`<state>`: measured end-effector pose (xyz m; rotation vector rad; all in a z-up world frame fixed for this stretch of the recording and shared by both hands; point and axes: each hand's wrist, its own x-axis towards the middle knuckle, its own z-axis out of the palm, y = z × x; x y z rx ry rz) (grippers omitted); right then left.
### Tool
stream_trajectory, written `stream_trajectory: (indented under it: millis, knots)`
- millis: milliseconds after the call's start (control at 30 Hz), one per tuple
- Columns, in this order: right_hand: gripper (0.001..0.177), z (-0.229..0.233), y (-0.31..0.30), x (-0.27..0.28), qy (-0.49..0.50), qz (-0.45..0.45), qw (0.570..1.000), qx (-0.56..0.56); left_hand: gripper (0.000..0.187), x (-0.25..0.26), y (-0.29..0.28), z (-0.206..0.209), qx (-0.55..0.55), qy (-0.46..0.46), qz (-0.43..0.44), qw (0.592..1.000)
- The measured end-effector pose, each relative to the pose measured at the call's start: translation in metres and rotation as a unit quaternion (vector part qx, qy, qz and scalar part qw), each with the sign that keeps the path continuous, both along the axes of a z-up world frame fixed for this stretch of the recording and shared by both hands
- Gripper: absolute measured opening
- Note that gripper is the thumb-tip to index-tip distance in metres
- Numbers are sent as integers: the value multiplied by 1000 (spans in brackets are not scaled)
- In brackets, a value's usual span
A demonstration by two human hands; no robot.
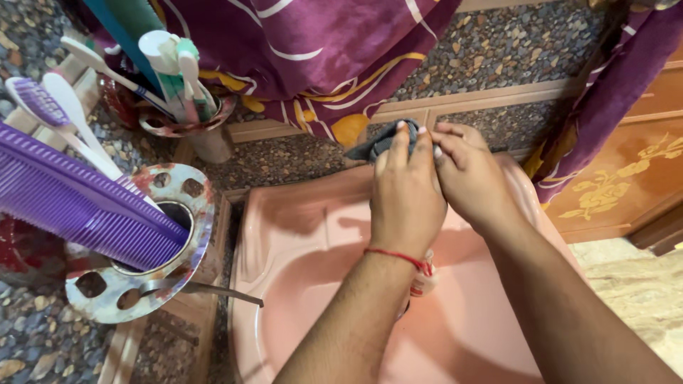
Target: The person cleans a faucet and bathroom sink using a cloth and a bottle of cleaning liquid, scrubbing the metal and ceramic surfaces.
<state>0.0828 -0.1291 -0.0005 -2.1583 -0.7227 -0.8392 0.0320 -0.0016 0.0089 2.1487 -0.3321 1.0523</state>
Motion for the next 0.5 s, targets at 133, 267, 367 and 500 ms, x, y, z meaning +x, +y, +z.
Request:
stream_trajectory:
  millis: [133,267,367,500]
  knots:
    - [33,-1,-1,16,195,82,970,123,51,14,7,6,-9,19,-11,1000]
    - [38,7,2,3,252,109,946,173,59,8,8,7,-55,37,-24,997]
    - [38,12,6,-16,204,102,963,145,59,-4,7,3,-87,65,-37,993]
    - [37,24,7,-38,214,38,971,95,56,-22,7,-1,-79,69,-40,994]
